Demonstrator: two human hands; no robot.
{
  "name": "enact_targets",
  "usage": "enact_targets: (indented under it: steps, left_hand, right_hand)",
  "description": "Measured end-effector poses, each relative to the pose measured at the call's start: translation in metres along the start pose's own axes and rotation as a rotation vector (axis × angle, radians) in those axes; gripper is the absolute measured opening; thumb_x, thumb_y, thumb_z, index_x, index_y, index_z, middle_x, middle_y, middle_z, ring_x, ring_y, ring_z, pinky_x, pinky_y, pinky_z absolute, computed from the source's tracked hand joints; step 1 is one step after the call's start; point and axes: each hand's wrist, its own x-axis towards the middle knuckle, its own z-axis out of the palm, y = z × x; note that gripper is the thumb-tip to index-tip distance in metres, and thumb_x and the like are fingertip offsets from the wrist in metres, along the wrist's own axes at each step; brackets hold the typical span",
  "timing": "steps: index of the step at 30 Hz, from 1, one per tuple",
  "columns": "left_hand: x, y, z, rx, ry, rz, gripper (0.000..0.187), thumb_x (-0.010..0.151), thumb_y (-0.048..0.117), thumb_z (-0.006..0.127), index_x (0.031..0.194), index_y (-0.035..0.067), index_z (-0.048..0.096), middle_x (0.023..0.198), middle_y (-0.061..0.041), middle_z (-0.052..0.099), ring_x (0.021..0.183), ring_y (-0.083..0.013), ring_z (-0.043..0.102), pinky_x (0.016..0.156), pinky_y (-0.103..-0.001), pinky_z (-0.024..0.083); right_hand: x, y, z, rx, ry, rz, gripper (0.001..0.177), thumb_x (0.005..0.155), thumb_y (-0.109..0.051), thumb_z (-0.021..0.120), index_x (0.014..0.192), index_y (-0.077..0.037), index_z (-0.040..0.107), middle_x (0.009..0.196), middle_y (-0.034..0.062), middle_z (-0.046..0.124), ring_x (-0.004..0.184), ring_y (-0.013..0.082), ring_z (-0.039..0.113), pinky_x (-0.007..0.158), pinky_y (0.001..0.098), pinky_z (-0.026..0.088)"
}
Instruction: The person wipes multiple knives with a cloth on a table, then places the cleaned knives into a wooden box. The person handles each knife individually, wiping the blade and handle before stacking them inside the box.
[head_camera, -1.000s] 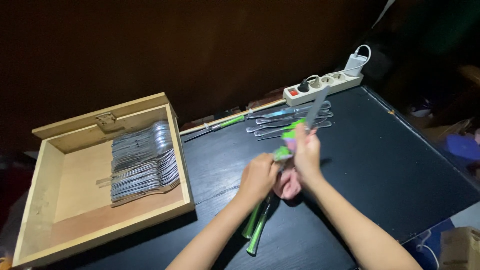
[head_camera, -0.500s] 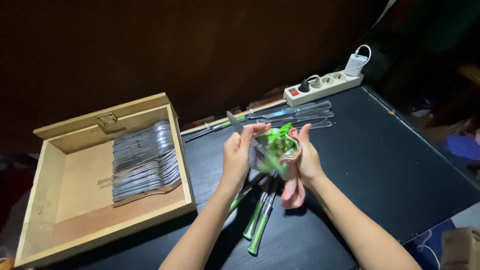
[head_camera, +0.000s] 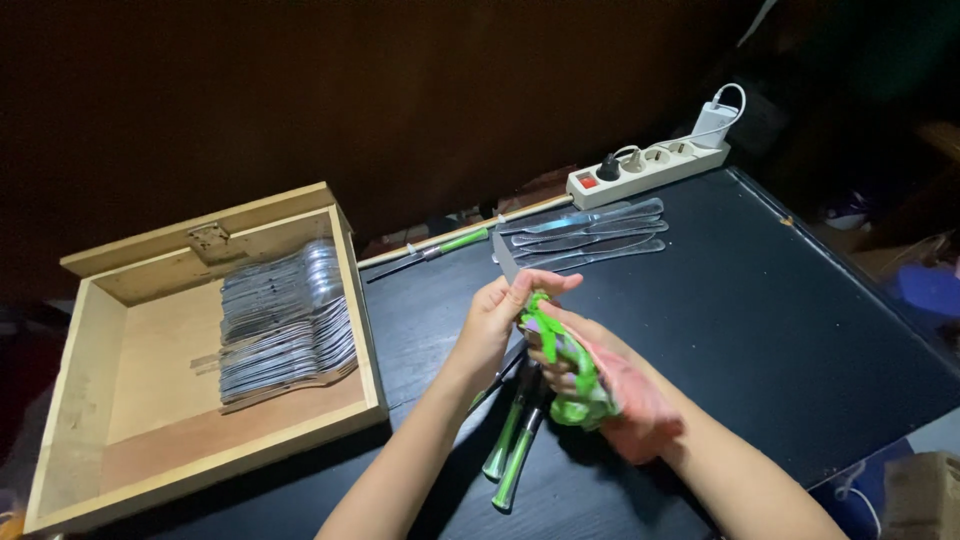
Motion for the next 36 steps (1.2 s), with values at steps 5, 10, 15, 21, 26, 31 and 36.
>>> enact_targets:
  steps: [5, 10, 15, 21, 26, 31, 36]
  left_hand:
    - [0.002, 0.009, 0.001, 0.232, 0.369, 0.154, 0.043, 0.106, 0.041, 0.049, 0.108, 0.01, 0.078, 0.104, -0.009, 0.08, 0.097, -0.0137, 0.066, 0.096, -0.031, 0.046]
    - [0.0, 0.017, 0.002, 0.16, 0.448, 0.223, 0.043, 0.109, 0.034, 0.044, 0.113, 0.003, 0.073, 0.111, -0.014, 0.078, 0.105, -0.0175, 0.069, 0.102, -0.035, 0.047]
    - [0.006, 0.003, -0.012, -0.067, 0.19, 0.204, 0.052, 0.11, 0.042, 0.037, 0.115, -0.002, 0.065, 0.108, -0.029, 0.075, 0.103, -0.0355, 0.075, 0.091, -0.039, 0.057]
    - [0.008, 0.03, -0.053, -0.039, 0.705, 0.32, 0.04, 0.109, 0.045, 0.035, 0.107, 0.01, 0.054, 0.076, -0.017, 0.073, 0.04, -0.0147, 0.06, 0.037, -0.019, 0.047]
    - [0.015, -0.002, -0.057, 0.321, 0.576, 0.121, 0.027, 0.107, 0.033, 0.047, 0.11, 0.007, 0.055, 0.073, -0.016, 0.071, 0.034, -0.0162, 0.053, 0.029, -0.025, 0.039]
    - [0.024, -0.118, -0.096, 0.758, 0.254, -0.363, 0.046, 0.099, 0.036, 0.062, 0.127, 0.0, 0.055, 0.059, -0.015, 0.068, 0.034, -0.0251, 0.062, 0.024, -0.035, 0.048]
    - [0.006, -0.085, -0.058, 0.867, -0.063, -0.457, 0.033, 0.1, 0.037, 0.058, 0.109, 0.011, 0.076, 0.09, -0.011, 0.078, 0.096, -0.032, 0.074, 0.089, -0.045, 0.055]
  right_hand:
    - [0.059, 0.001, 0.035, -1.764, 0.461, -0.531, 0.021, 0.095, -0.023, 0.068, 0.085, -0.006, 0.061, 0.067, 0.0118, 0.065, 0.064, 0.0273, 0.062, 0.056, 0.0379, 0.049]
    - [0.054, 0.014, 0.062, -2.087, 0.485, -0.559, 0.031, 0.099, -0.033, 0.063, 0.08, -0.01, 0.06, 0.065, 0.0151, 0.07, 0.063, 0.037, 0.068, 0.06, 0.0408, 0.055]
    - [0.051, 0.017, 0.038, -1.15, 0.388, -0.273, 0.061, 0.102, -0.052, 0.049, 0.071, -0.005, 0.074, 0.078, 0.0147, 0.077, 0.071, 0.0303, 0.072, 0.085, 0.0443, 0.055]
    - [0.043, 0.007, 0.081, -2.148, 0.419, -0.481, 0.051, 0.102, -0.031, 0.053, 0.062, -0.003, 0.067, 0.064, 0.0231, 0.069, 0.072, 0.0432, 0.071, 0.063, 0.0512, 0.05]
    - [0.047, -0.042, 0.058, -2.136, 0.779, -0.605, 0.055, 0.104, -0.043, 0.054, 0.066, -0.005, 0.068, 0.061, 0.0171, 0.067, 0.072, 0.0358, 0.071, 0.063, 0.0479, 0.05]
    - [0.044, -0.058, 0.058, -2.213, 0.984, -0.414, 0.058, 0.101, -0.052, 0.057, 0.071, -0.003, 0.063, 0.065, 0.0238, 0.066, 0.079, 0.0461, 0.068, 0.067, 0.0507, 0.047]
    - [0.044, -0.059, 0.061, -2.206, 1.065, -0.315, 0.059, 0.098, -0.059, 0.058, 0.072, -0.006, 0.064, 0.068, 0.0205, 0.068, 0.085, 0.0426, 0.07, 0.071, 0.0479, 0.051]
